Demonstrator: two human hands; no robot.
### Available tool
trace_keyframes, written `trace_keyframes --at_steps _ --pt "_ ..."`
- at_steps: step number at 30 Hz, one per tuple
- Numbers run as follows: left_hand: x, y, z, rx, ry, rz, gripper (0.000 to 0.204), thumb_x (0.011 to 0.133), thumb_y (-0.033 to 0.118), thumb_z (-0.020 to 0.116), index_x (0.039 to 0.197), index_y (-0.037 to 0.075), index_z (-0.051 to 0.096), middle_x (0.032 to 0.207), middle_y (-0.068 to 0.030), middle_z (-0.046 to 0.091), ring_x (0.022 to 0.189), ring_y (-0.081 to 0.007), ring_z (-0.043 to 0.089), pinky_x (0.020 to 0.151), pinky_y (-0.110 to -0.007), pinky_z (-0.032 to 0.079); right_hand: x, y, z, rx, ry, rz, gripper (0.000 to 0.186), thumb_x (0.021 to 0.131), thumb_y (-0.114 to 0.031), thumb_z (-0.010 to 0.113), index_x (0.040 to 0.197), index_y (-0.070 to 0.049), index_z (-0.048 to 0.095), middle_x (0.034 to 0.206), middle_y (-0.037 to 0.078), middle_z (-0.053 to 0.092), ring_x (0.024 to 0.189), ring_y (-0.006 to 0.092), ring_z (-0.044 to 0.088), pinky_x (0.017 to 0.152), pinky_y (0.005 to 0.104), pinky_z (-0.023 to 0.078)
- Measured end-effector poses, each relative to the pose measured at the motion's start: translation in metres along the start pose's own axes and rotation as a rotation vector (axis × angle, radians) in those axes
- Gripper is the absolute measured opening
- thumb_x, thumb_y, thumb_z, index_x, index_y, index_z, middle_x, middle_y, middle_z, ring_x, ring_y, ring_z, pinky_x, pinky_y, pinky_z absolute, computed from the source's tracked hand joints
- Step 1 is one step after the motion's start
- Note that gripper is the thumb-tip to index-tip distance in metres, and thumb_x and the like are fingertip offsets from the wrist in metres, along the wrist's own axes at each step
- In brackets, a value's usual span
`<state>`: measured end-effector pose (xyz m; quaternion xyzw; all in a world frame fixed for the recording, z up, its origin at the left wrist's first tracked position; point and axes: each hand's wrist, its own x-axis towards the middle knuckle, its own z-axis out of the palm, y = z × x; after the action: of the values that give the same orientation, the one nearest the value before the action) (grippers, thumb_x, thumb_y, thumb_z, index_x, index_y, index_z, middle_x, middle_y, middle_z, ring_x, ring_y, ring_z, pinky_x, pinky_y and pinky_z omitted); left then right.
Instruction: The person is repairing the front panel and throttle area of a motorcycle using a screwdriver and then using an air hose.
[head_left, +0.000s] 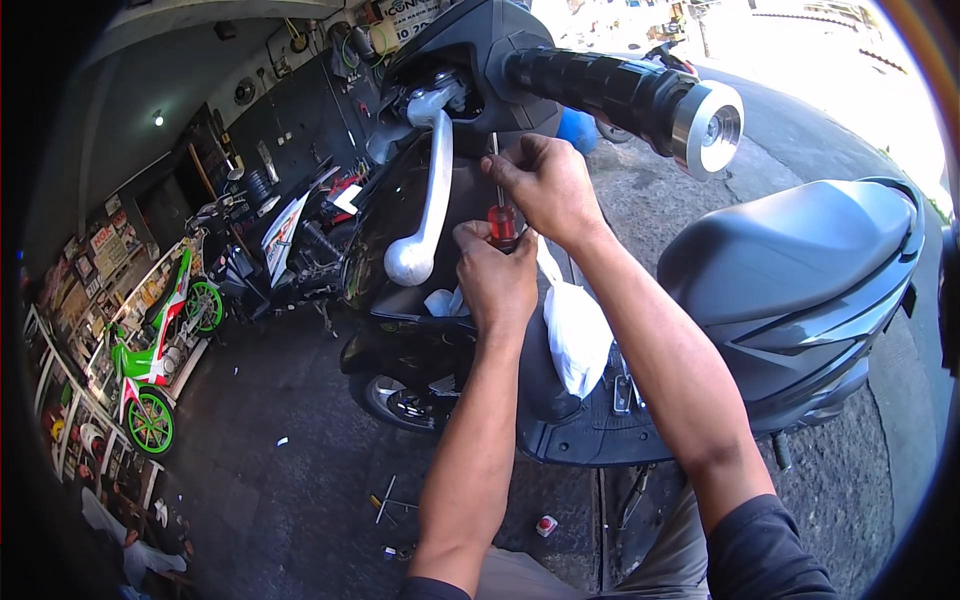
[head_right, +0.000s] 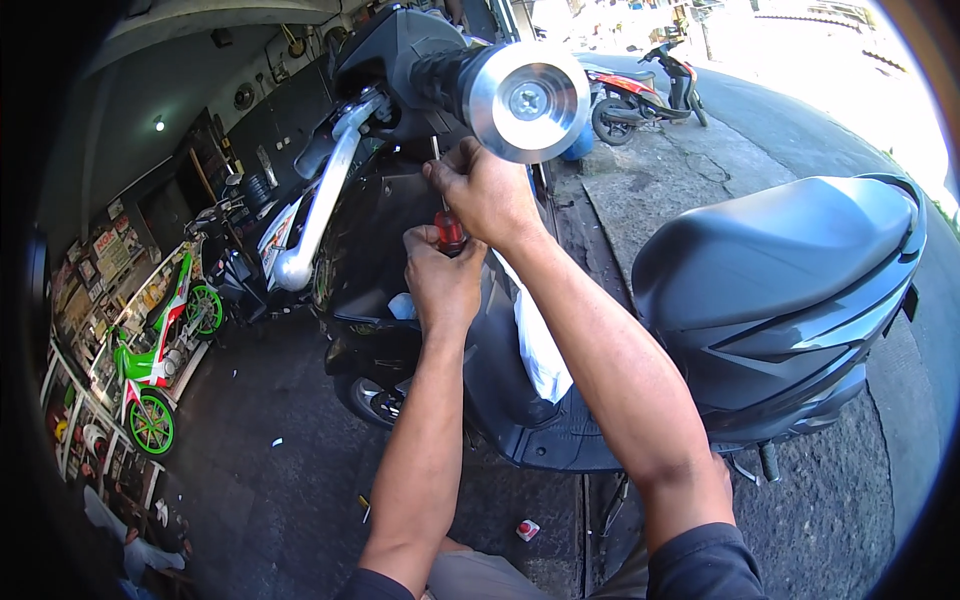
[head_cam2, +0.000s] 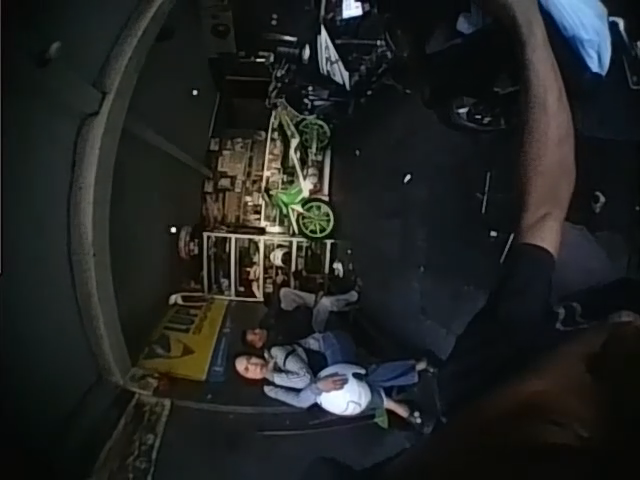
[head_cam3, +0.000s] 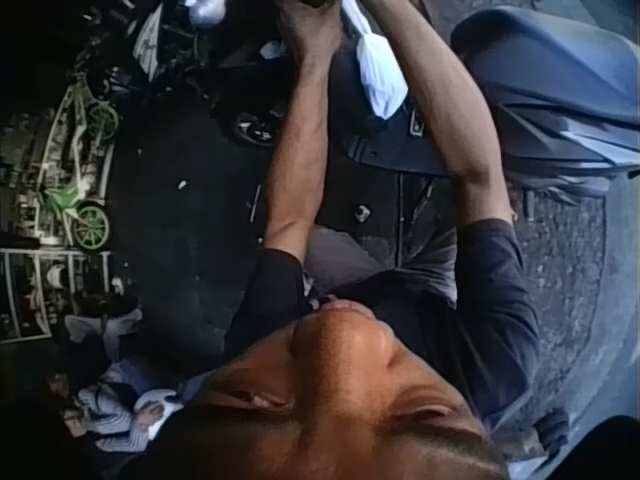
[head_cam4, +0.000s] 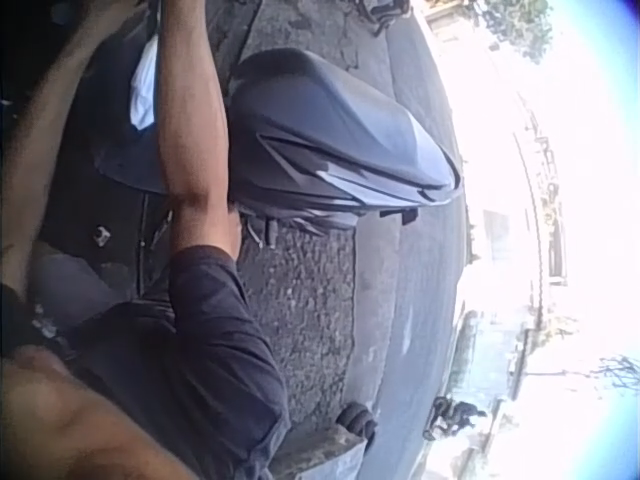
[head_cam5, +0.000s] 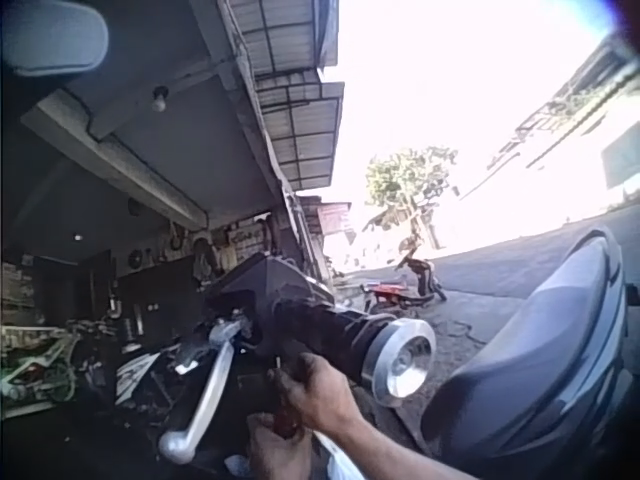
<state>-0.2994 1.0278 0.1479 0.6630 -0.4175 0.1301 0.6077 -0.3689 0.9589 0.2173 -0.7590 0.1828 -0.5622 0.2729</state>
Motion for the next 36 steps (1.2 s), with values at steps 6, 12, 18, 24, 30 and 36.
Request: trace_keyframes --at_steps 6,12,18,24,30,36 --pt "0.006 -0.008 -0.002 -0.205 -0.079 0.037 0.031 0.087 0.021 0.071 0.098 -0.006 0.059 0.087 -0.0202 0.067 0.08 -0.0311 0.066 0.075 -0.04 0.049 0.01 0.004 0.007 0.13 0.058 -0.034 0.035 0.089 -0.027 0.063 0.101 0.006 0.067 0.082 0.018 0.069 0.076 0.026 0.066 0.075 0.0374 0.05" --pt "0.009 -0.023 0.006 -0.327 -0.088 0.116 0.026 0.091 0.017 0.067 0.099 -0.006 0.058 0.086 -0.0121 0.066 0.075 -0.0172 0.063 0.068 -0.03 0.048 0.013 0.012 0.011 0.166 0.045 -0.027 0.037 0.089 -0.03 0.062 0.098 0.005 0.068 0.082 0.02 0.068 0.079 0.0292 0.067 0.076 0.038 0.049" --pt "0.008 -0.019 0.007 -0.446 -0.103 0.009 0.019 0.092 0.011 0.064 0.101 -0.005 0.058 0.084 -0.0067 0.064 0.072 -0.0088 0.057 0.065 -0.023 0.045 0.014 0.015 0.015 0.254 0.073 0.099 0.031 0.085 -0.028 0.068 0.094 0.001 0.067 0.081 0.015 0.068 0.077 0.0208 0.065 0.077 0.0352 0.049" --pt "0.012 -0.036 0.01 -0.46 -0.101 0.022 0.023 0.098 0.023 0.051 0.097 0.001 0.06 0.078 -0.0013 0.06 0.063 -0.0055 0.05 0.056 -0.021 0.041 0.014 -0.008 0.025 0.988 0.064 0.283 0.016 0.088 -0.004 0.052 0.097 0.004 0.063 0.084 0.012 0.067 0.072 0.0189 0.065 0.066 0.03 0.053" --pt "0.005 -0.015 0.002 -0.602 -0.181 -0.098 0.023 0.097 0.02 0.044 0.093 0.003 0.058 0.071 -0.0002 0.055 0.058 -0.0066 0.05 0.051 -0.021 0.041 0.012 -0.005 0.025 1.155 0.095 0.354 0.014 0.086 -0.002 0.057 0.098 0.002 0.061 0.088 0.01 0.067 0.071 0.0173 0.064 0.066 0.0315 0.055" --pt "-0.001 -0.016 -0.005 -0.605 -0.196 -0.123 0.021 0.094 0.019 0.045 0.089 0.002 0.055 0.066 -0.0029 0.054 0.052 -0.008 0.05 0.046 -0.022 0.04 0.014 0.001 0.038 1.348 0.059 0.335 0.014 0.084 -0.008 0.061 0.098 -0.004 0.062 0.083 0.006 0.065 0.065 0.0136 0.059 0.061 0.0269 0.049"
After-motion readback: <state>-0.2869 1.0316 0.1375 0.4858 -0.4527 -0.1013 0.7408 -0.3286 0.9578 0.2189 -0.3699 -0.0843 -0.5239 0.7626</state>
